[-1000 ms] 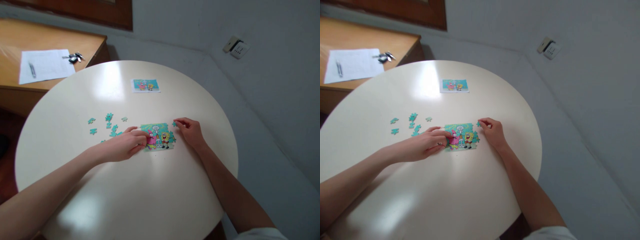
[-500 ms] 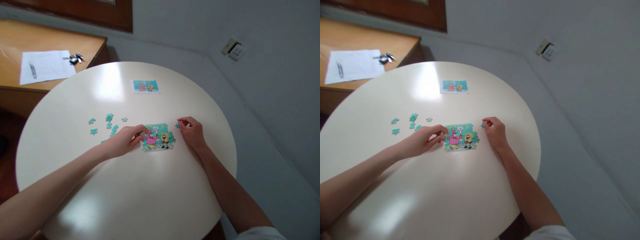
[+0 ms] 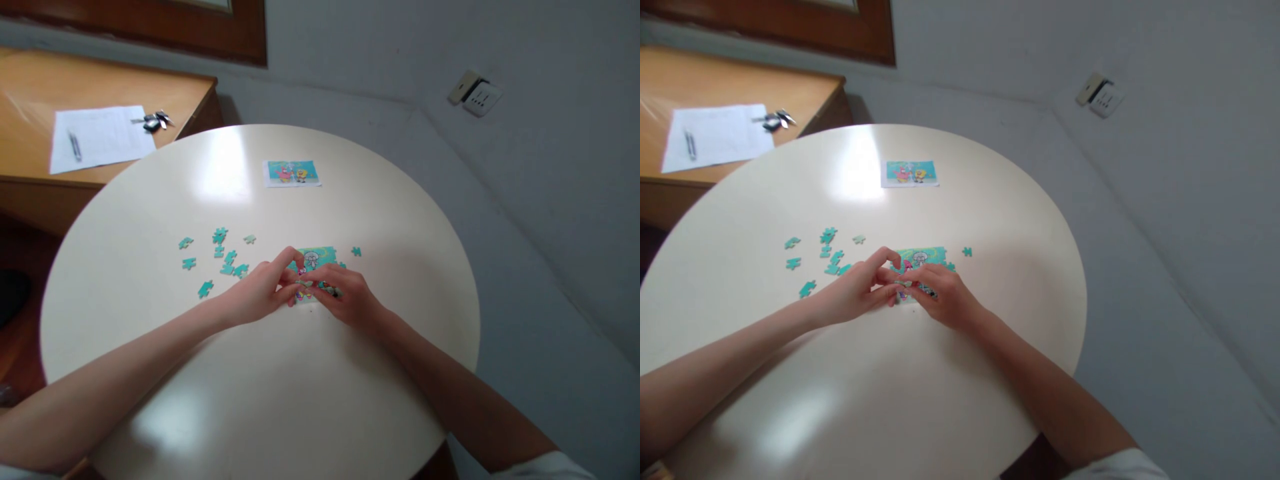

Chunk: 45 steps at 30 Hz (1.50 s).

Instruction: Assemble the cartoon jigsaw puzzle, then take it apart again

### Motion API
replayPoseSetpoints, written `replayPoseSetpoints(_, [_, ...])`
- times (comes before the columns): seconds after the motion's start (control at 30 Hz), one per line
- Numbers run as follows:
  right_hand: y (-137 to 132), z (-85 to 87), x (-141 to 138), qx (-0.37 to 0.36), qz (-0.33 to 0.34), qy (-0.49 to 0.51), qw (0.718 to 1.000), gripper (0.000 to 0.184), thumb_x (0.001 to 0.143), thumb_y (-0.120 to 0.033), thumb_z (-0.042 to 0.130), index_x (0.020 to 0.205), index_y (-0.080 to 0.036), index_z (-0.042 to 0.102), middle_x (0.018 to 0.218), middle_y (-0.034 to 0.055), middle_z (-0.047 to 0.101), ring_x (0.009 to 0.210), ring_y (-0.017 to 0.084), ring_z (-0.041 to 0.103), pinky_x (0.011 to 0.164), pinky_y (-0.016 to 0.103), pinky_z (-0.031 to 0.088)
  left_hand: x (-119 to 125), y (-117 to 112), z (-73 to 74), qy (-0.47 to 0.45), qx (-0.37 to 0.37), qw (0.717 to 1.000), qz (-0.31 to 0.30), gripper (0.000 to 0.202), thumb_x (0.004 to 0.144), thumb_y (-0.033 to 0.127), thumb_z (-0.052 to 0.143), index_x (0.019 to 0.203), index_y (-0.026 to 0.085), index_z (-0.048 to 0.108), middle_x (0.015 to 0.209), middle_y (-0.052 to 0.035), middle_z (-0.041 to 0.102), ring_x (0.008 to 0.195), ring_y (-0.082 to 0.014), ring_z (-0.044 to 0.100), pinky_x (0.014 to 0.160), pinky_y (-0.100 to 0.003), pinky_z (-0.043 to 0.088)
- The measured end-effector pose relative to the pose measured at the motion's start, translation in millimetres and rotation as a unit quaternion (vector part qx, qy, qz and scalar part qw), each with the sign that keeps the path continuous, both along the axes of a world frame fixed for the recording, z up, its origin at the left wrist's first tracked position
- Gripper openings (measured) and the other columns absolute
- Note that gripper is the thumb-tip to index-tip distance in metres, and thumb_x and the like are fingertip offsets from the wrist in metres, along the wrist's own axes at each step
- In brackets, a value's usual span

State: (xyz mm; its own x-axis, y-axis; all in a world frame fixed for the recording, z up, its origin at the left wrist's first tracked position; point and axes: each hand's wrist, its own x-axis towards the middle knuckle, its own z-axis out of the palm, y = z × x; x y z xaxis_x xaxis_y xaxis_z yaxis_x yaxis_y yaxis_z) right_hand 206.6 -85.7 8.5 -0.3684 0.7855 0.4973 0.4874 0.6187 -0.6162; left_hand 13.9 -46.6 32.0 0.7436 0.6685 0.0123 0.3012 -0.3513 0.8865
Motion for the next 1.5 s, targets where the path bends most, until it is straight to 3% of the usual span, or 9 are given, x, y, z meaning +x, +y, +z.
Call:
replayPoseSetpoints(0.23, [1,2.9,1,-0.014,0.012,0.015,1.000,0.022,0.086,-0.015,0.051,0.101,-0.022,0.065,0.082,0.0024,0.066,0.071,0.011,0.059,0.065,0.023,0.047,1,0,-4.2,-0.024,-0.004,1.000,0.006,0.016,0.087,0.027,0.048,0.094,0.023,0.033,0.059,0.0070,0.056,0.056,-0.0096,0.053,0.054,-0.020,0.042])
replayPoseSetpoints(0.37, [3,4.7,6,-0.027,-0.012,0.042,0.999,0.023,0.083,-0.015,0.051,0.099,-0.022,0.067,0.078,0.0021,0.063,0.066,0.011,0.056,0.062,0.023,0.047,-1,2,-8.2,-0.032,0.011,0.999,0.038,0.016,0.087,0.027,0.048,0.097,0.023,0.037,0.066,0.0041,0.062,0.060,-0.0105,0.058,0.058,-0.022,0.046])
replayPoseSetpoints(0.47, [6,5.2,13,-0.089,-0.067,0.066,0.992,0.018,0.081,-0.022,0.055,0.093,-0.022,0.068,0.073,0.0008,0.062,0.064,0.011,0.055,0.063,0.024,0.048,-7,6,-9.3,-0.006,0.093,0.995,0.040,0.014,0.087,0.028,0.048,0.098,0.021,0.044,0.082,-0.0027,0.068,0.075,-0.0143,0.064,0.069,-0.027,0.050])
replayPoseSetpoints(0.53, [8,4.9,19,-0.149,-0.104,0.097,0.979,0.017,0.079,-0.030,0.059,0.090,-0.021,0.067,0.071,0.0007,0.064,0.064,0.012,0.058,0.062,0.025,0.049,-11,10,-10.3,0.032,0.170,0.985,-0.004,0.022,0.087,0.031,0.048,0.106,0.019,0.050,0.102,-0.0089,0.068,0.094,-0.0188,0.064,0.084,-0.034,0.050])
replayPoseSetpoints(0.63, [11,3.5,29,-0.220,-0.133,0.151,0.955,0.025,0.075,-0.042,0.064,0.087,-0.019,0.065,0.071,0.0018,0.066,0.064,0.014,0.063,0.062,0.028,0.052,-14,14,-14.3,0.109,0.260,0.955,-0.089,0.043,0.089,0.038,0.048,0.128,0.020,0.046,0.134,-0.0139,0.053,0.126,-0.0252,0.047,0.108,-0.049,0.031])
replayPoseSetpoints(0.73, [14,2.9,38,-0.241,-0.142,0.181,0.943,0.031,0.071,-0.046,0.068,0.082,-0.018,0.064,0.071,0.0028,0.068,0.064,0.015,0.064,0.062,0.030,0.053,-14,14,-20.2,0.175,0.305,0.928,-0.126,0.051,0.091,0.044,0.044,0.138,0.024,0.040,0.148,-0.0133,0.036,0.139,-0.0274,0.029,0.113,-0.055,0.015])
replayPoseSetpoints(0.93, [15,7.9,49,-0.238,-0.157,0.148,0.947,0.029,0.067,-0.045,0.072,0.071,-0.017,0.065,0.069,0.0039,0.068,0.064,0.015,0.063,0.061,0.029,0.050,-14,11,-23.6,0.228,0.333,0.909,-0.104,0.051,0.094,0.047,0.035,0.140,0.024,0.041,0.150,-0.0123,0.033,0.140,-0.0265,0.026,0.114,-0.054,0.013])
replayPoseSetpoints(1.13, [14,8.3,54,-0.287,-0.151,0.147,0.935,0.031,0.065,-0.045,0.073,0.067,-0.017,0.063,0.064,0.0026,0.067,0.058,0.016,0.064,0.057,0.028,0.051,-14,12,-22.9,0.246,0.332,0.908,-0.067,0.052,0.093,0.050,0.036,0.139,0.025,0.043,0.149,-0.0118,0.034,0.139,-0.0276,0.028,0.114,-0.054,0.016])
replayPoseSetpoints(1.5, [15,4.8,51,-0.284,-0.169,0.064,0.942,0.012,0.067,-0.029,0.066,0.063,-0.017,0.064,0.060,0.0008,0.067,0.054,0.013,0.058,0.052,0.024,0.044,-14,11,-23.7,0.255,0.331,0.906,-0.069,0.054,0.094,0.051,0.032,0.140,0.025,0.040,0.150,-0.0130,0.034,0.139,-0.0284,0.028,0.113,-0.054,0.018])
